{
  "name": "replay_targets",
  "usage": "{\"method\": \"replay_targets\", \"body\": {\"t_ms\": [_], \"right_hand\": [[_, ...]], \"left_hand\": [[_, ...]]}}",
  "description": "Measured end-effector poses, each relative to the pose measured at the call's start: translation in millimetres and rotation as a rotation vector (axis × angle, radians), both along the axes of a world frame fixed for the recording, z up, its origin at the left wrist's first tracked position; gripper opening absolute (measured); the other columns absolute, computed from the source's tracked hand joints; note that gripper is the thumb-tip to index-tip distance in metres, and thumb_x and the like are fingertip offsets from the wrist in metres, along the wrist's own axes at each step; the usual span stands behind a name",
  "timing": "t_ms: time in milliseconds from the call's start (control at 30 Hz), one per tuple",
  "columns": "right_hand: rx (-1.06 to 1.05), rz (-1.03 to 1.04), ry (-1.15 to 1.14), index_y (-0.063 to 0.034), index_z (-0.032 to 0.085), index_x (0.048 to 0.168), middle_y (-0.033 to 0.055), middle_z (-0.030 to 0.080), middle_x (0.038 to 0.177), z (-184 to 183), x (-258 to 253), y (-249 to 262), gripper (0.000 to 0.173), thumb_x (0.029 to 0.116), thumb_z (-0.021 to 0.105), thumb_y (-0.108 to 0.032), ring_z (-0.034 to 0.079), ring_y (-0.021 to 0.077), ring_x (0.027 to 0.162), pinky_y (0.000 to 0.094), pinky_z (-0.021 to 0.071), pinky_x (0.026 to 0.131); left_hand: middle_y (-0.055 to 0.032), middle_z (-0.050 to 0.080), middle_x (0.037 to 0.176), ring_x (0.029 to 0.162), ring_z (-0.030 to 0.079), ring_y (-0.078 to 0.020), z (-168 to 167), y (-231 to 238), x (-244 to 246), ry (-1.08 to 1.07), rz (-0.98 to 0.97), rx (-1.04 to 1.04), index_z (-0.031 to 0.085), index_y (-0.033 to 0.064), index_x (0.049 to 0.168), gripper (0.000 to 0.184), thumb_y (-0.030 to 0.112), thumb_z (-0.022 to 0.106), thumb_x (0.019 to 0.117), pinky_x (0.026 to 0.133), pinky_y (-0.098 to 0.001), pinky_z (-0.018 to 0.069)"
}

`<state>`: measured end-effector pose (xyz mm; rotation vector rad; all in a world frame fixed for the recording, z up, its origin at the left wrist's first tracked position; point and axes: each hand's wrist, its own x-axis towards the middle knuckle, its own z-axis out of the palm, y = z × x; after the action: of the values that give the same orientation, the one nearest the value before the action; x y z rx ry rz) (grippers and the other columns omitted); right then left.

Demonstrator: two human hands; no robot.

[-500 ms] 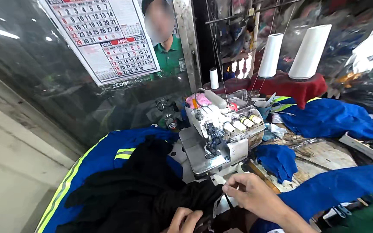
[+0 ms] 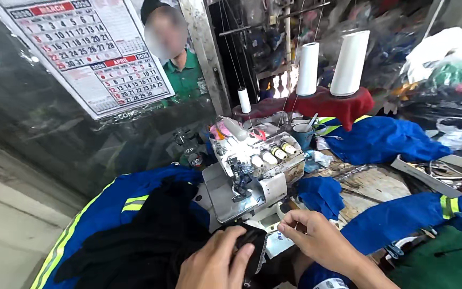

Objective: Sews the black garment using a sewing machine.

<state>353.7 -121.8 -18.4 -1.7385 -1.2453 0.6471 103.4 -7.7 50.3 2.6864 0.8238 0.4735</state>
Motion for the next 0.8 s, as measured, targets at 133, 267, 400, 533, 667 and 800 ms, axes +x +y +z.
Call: {"method": "replay_targets", "body": {"t_ms": [133,267,400,533,667,800], "right_hand": [[0.024,0.020,-0.006,-0.0192,0.073,0.101,-0.0067,0.070,0.087,4.9,0.0,0.8,0.028,0.0999,0.061,-0.044,0.065,0.0049,0.073,0.0253,0.0553,0.066],[0.053,0.023,-0.038,-0.0172,0.073,0.101,-0.0061,0.070,0.087,11.2,0.2,-0.4,0.027,0.1006,0.060,-0.041,0.065,0.0042,0.075,0.0247,0.0552,0.069],[0.206,-0.105,-0.116,-0.0213,0.074,0.097,-0.0094,0.069,0.082,34.3,9.1,-1.8,0.022,0.1011,0.061,-0.039,0.064,0.0025,0.070,0.0233,0.0562,0.064],[0.350,-0.194,-0.241,-0.0226,0.076,0.097,-0.0099,0.069,0.083,40.3,12.8,16.7,0.012,0.0987,0.066,-0.030,0.064,0.0034,0.066,0.0244,0.0580,0.058],[-0.127,0.080,-0.481,-0.0207,0.072,0.129,0.0035,0.072,0.120,9.1,19.8,40.8,0.031,0.1035,0.053,-0.021,0.068,0.0219,0.111,0.0497,0.0553,0.097],[0.104,-0.158,-0.533,-0.0251,0.077,0.109,-0.0061,0.074,0.099,1.2,28.4,23.2,0.019,0.0997,0.061,-0.026,0.070,0.0104,0.085,0.0408,0.0617,0.076]], "left_hand": [[-0.0028,0.066,0.080,0.070,0.068,-0.0223,-14.6,0.3,47.4,0.147,-0.118,0.496,0.074,0.0242,0.106,0.037,0.050,0.048,0.1037,0.052,-0.0406,0.0543],[-0.0064,0.062,0.069,0.058,0.065,-0.0264,-16.7,0.8,78.0,0.258,-0.253,0.628,0.073,0.0198,0.093,0.027,0.035,0.053,0.1016,0.045,-0.0415,0.0499],[-0.0048,0.062,0.070,0.055,0.064,-0.0251,-9.2,8.9,69.3,0.201,-0.222,0.630,0.072,0.0199,0.096,0.024,0.033,0.053,0.1023,0.043,-0.0426,0.0495],[-0.0012,0.064,0.073,0.059,0.066,-0.0212,-3.8,20.4,48.9,0.152,-0.084,0.564,0.073,0.0194,0.098,0.043,0.049,0.043,0.1060,0.046,-0.0413,0.0513],[0.0004,0.070,0.082,0.068,0.069,-0.0184,2.2,19.0,20.8,0.102,0.014,0.430,0.075,0.0221,0.106,0.043,0.052,0.044,0.1055,0.051,-0.0419,0.0539],[-0.0006,0.074,0.095,0.080,0.072,-0.0179,1.4,15.5,-10.6,0.112,0.034,0.247,0.075,0.0221,0.114,0.039,0.051,0.049,0.1049,0.061,-0.0447,0.0577]]}}
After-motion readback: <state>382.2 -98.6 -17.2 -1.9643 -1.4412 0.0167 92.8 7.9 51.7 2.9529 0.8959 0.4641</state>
